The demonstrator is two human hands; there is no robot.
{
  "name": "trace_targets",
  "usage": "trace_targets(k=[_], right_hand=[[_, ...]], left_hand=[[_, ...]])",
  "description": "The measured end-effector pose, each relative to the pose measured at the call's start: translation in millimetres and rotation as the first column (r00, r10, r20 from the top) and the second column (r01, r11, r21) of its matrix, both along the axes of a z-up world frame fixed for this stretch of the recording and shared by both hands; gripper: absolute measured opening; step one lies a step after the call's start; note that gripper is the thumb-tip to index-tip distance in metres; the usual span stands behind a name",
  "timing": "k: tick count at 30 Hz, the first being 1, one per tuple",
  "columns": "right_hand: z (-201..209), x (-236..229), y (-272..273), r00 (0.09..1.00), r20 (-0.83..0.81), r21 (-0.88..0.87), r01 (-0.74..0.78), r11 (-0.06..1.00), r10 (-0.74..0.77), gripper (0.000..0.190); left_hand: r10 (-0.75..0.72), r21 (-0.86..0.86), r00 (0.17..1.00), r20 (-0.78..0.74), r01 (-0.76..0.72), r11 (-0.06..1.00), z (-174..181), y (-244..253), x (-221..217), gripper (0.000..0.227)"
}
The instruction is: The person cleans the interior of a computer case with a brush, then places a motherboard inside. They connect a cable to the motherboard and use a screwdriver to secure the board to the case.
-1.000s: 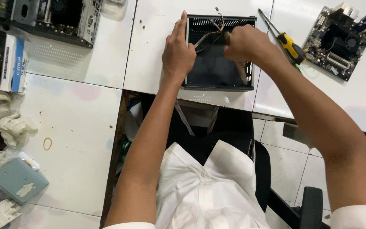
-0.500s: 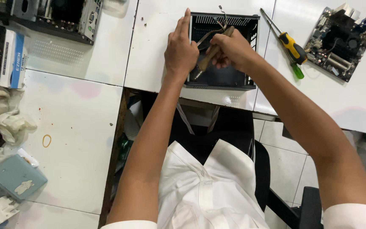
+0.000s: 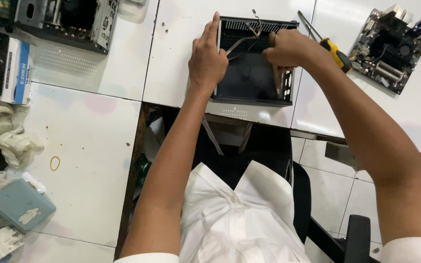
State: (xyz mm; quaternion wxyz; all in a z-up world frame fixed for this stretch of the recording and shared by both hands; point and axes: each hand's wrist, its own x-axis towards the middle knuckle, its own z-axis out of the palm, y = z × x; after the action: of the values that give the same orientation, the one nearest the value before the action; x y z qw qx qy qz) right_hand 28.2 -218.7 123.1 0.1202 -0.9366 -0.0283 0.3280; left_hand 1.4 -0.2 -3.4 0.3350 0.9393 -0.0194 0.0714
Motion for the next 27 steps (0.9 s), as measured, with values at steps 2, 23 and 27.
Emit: trace_targets(k=[2,23,27], right_hand=[[3,-4,-1,0.999,0.022,-0.041,-0.049,0.998,0.049,0.041],[-62,38,-63,0.474,0.88,0.099,-0.252,0.963,0.034,0.057],[-52,21,-52,0.523,0.852,0.183,-0.272,0.945,-0.014,0.073]], left_hand=[[-0.002,-0.009,1.0,-0.004,0.002,1.0,1,0,-1,0.085],[0.002,-0.063,0.999,-0.045,-0.005,0.998,11,0,-3,0.083],[0.001,-0.065,0.999,-0.04,-0.004,0.998,10,0,-4,0.083]])
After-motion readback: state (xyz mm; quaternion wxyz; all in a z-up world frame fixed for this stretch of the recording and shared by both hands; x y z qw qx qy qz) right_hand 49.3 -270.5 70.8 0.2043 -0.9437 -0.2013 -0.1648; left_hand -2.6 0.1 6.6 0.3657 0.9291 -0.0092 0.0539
